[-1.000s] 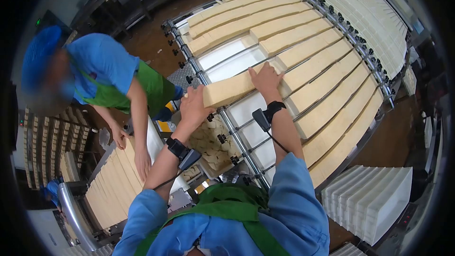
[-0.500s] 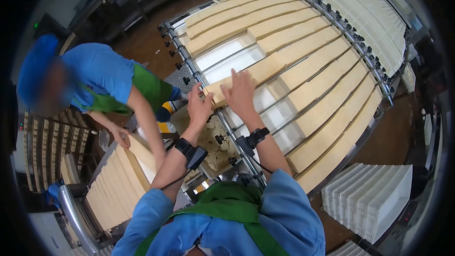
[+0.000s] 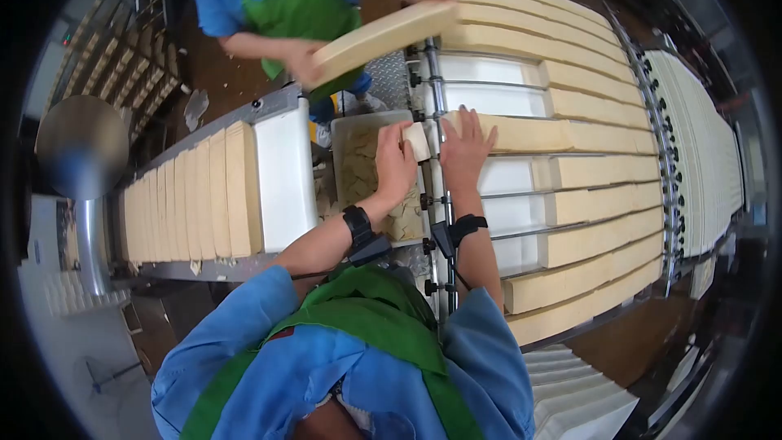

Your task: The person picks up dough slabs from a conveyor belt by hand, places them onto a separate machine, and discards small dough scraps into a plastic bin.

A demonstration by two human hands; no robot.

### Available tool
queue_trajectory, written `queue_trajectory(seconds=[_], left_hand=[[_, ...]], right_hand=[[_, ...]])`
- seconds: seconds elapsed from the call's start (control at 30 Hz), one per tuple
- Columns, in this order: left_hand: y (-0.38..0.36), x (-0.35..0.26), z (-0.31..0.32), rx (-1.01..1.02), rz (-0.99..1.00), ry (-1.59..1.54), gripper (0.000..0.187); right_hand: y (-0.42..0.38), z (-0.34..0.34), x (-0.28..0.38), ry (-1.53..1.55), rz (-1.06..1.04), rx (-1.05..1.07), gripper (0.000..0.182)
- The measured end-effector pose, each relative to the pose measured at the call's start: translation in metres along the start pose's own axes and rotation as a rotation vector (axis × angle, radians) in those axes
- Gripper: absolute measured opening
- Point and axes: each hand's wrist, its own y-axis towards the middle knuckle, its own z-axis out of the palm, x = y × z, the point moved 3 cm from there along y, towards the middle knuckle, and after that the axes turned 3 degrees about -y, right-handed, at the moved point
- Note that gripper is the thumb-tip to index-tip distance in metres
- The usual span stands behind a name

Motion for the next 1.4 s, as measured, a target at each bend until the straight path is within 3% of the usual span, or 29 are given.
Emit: queue_trajectory(seconds=[0.07, 0.17, 0.27, 0.47, 0.67, 0.77, 0.87, 1.0, 1.1, 1.13, 1.3, 1.4], left_hand=[[-0.009, 0.023, -0.013, -0.043, 0.018, 0.019, 0.044], [-0.016, 0.072, -0.025, -0.055, -0.161, 0.075, 0.053], [-0.026, 0.086, -0.052, -0.027, -0.169, 0.214, 0.062], [-0.062, 0.108, -0.108, 0.091, -0.156, 0.299, 0.059], [-0.105, 0.105, -0.159, 0.117, -0.104, 0.319, 0.056], [-0.121, 0.083, -0.187, 0.152, -0.167, 0.280, 0.053], [-0.136, 0.079, -0.211, 0.107, -0.131, 0.335, 0.054], [-0.146, 0.074, -0.247, 0.062, -0.231, 0.322, 0.047], [-0.157, 0.083, -0.270, -0.048, -0.158, 0.294, 0.044], [-0.159, 0.083, -0.278, -0.088, -0.151, 0.310, 0.038], [-0.183, 0.086, -0.314, -0.287, -0.215, 0.131, 0.028], [-0.200, 0.094, -0.340, -0.487, -0.262, 0.188, 0.029]], right_hand=[[0.001, -0.002, -0.001, 0.010, -0.011, -0.047, 0.040], [0.003, -0.006, 0.002, -0.006, -0.041, -0.054, 0.037], [0.002, -0.004, 0.006, -0.056, 0.004, -0.037, 0.036], [0.004, 0.000, 0.016, -0.102, 0.048, -0.029, 0.031], [0.012, 0.000, 0.017, -0.232, 0.049, 0.107, 0.026], [0.013, -0.001, 0.020, -0.307, 0.012, 0.154, 0.025], [0.013, 0.004, 0.013, -0.350, -0.053, 0.144, 0.024], [0.015, 0.006, 0.005, -0.331, -0.133, 0.136, 0.024], [0.015, 0.013, -0.002, -0.319, -0.067, 0.174, 0.022], [0.014, 0.020, -0.010, -0.329, -0.030, 0.245, 0.026], [-0.002, 0.061, -0.038, -0.108, -0.009, 0.153, 0.064], [-0.001, 0.044, -0.020, -0.136, 0.042, 0.259, 0.066]])
